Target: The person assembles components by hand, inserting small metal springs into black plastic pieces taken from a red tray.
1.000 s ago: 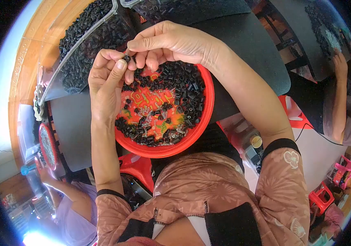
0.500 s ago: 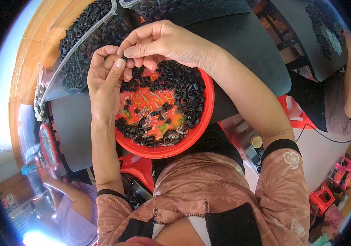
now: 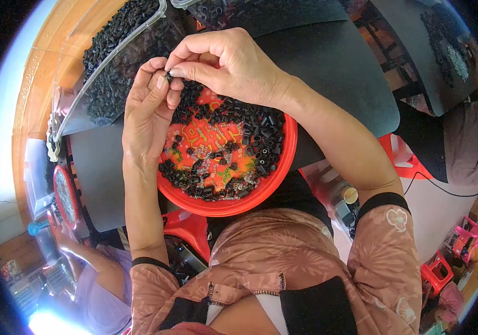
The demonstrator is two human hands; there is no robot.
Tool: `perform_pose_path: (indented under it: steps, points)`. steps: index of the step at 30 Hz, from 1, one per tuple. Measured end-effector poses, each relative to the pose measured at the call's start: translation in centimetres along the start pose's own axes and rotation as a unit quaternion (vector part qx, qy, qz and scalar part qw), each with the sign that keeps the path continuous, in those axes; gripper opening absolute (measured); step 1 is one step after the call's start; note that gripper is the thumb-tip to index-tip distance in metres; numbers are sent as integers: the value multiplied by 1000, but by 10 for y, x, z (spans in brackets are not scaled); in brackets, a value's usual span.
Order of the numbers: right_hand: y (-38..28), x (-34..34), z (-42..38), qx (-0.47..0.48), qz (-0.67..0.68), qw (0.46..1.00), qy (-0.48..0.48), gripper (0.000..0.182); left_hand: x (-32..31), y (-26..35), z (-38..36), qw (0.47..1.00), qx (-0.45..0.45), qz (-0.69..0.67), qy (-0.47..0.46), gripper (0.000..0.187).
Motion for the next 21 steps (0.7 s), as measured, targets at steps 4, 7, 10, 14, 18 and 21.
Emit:
perform_pose_path:
  steps: [4, 7, 10, 14, 18, 21]
  points:
    - [-3, 0, -1, -13, -7, 1000, -7, 12, -2, 0, -2, 1000, 15, 16, 4, 18]
    - [-11, 5, 2, -40, 52, 997, 28, 12, 2, 0, -2, 1000, 8, 10, -8, 10]
    - [-3, 18, 8, -9, 130, 989, 75, 15, 6, -1, -1, 1000, 20, 9, -14, 7]
    - [-1, 18, 7, -69, 103, 992, 20, 15, 4, -1, 1, 999, 18, -27, -22, 7]
    - [-6, 11, 4, -73, 79, 994, -2, 16, 2, 0, 0, 999, 15, -24, -14, 7]
    - [-5, 9, 4, -79, 81, 993, -14, 16, 5, -2, -1, 999, 31, -7, -11, 9]
Point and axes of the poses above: each hand's wrist, its own z-axis towards the middle knuckle, its own x-axis out of the back of the hand, y = z × x, the point moved 3 cm from there along z, towards the middle knuckle, and after that the axes turned 2 degrees about -z, right-handed, at the moved point
